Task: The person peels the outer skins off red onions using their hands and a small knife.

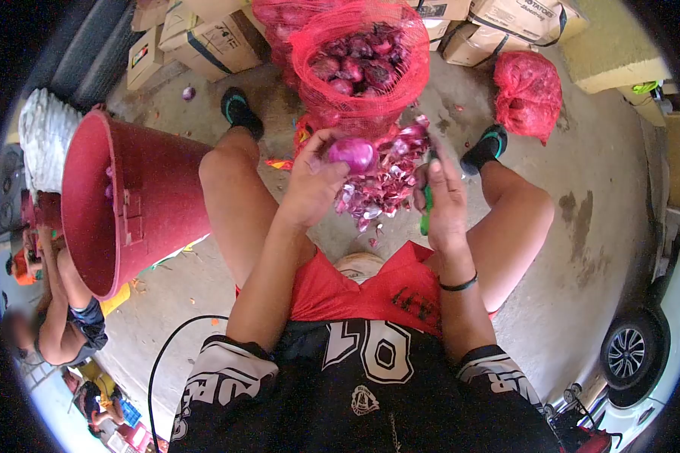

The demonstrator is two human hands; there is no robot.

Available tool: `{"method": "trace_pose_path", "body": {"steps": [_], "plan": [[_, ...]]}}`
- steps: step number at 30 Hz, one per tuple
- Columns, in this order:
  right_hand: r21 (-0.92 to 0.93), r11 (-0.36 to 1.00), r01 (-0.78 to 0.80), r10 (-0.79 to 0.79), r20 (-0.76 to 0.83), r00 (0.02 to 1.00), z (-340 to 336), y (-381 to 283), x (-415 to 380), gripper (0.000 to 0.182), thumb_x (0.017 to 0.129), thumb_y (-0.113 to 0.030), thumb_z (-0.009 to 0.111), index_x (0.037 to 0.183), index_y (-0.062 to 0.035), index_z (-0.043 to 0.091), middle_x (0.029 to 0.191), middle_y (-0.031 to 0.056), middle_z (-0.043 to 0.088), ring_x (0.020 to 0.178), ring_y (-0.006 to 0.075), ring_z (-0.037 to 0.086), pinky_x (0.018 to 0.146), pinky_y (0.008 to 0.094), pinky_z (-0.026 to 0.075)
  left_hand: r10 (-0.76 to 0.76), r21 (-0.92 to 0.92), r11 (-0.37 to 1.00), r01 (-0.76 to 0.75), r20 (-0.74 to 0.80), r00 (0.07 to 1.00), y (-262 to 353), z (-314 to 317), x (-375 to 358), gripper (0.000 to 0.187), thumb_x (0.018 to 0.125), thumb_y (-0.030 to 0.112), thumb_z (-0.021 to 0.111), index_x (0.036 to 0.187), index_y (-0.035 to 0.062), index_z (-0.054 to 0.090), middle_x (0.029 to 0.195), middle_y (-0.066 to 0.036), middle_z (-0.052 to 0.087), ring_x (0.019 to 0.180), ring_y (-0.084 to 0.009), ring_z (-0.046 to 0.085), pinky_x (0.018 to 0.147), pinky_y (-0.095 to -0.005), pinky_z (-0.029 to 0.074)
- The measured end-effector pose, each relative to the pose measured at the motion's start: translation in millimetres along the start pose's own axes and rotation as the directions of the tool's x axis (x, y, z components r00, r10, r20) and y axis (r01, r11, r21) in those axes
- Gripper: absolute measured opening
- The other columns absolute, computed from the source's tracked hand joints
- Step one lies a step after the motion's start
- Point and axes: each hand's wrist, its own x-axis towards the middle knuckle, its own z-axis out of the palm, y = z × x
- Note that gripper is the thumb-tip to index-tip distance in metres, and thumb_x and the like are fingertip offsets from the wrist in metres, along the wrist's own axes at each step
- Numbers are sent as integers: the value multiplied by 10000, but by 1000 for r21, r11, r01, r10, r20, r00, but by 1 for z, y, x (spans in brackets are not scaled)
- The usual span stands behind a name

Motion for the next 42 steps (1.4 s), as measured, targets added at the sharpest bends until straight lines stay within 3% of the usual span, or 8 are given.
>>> {"method": "trace_pose_path", "body": {"steps": [5,8,11,16,22,27,31,42], "plan": [[-164,985,-49,67,107,992,6,-11,-5,497,1029,-228,431,1492,-97,306,736,-58,415,583,43,364,511,181,303,17,65,998,-16,-15,1000,2,-1,3,472,866,30,635,1285,53,418,1228,-141,572,1096,-287,610,992,-481,482],[-315,948,55,12,207,978,9,-5,-8,552,988,-183,507,1471,-18,296,1185,112,461,1050,159,438,885,274,334,-30,-54,998,26,-72,997,0,7,2,393,895,47,614,1245,45,436,1191,-137,586,1070,-278,614,942,-453,510],[-404,905,137,-53,212,976,14,1,-9,562,962,-158,540,1451,8,320,1380,217,492,1242,254,515,1033,326,375,-91,-119,990,81,-80,993,-1,12,0,351,909,68,607,1221,42,448,1159,-136,596,1032,-271,626,896,-448,531],[-459,864,207,-112,226,968,24,-4,-10,555,952,-145,550,1449,-20,339,1293,235,552,1151,321,583,971,356,435,-104,-57,993,99,-99,990,-10,9,2,347,901,60,619,1207,53,455,1127,-113,602,988,-251,636,859,-441,544],[-502,741,445,-362,260,895,25,5,-2,423,959,-110,525,1367,-12,470,1232,233,589,1061,316,626,925,354,464,-83,-48,996,78,-94,992,-11,12,0,343,886,28,627,1181,63,455,1118,-104,602,986,-243,635,849,-425,550],[-474,801,365,-336,149,930,17,0,0,399,960,-113,526,1344,-10,498,1207,225,608,1048,310,629,928,351,465,-84,-20,996,83,-61,995,-9,14,0,402,891,78,619,1249,91,438,1180,-93,599,1085,-247,607,951,-442,501],[-470,842,263,-186,205,961,20,-10,-4,428,957,-111,532,1369,-16,468,1192,214,622,1061,318,625,937,355,462,-59,-67,996,51,-113,992,-8,19,2,352,870,-10,624,1165,63,447,1116,-95,589,1003,-227,619,848,-418,549],[-493,779,387,-347,176,921,21,1,-2,369,944,-96,543,1299,6,536,1182,212,628,1081,308,625,943,356,462,-67,-15,998,66,-69,995,-15,12,0,445,856,78,662,1233,86,428,1209,-105,577,1065,-260,614,901,-431,529]]}}
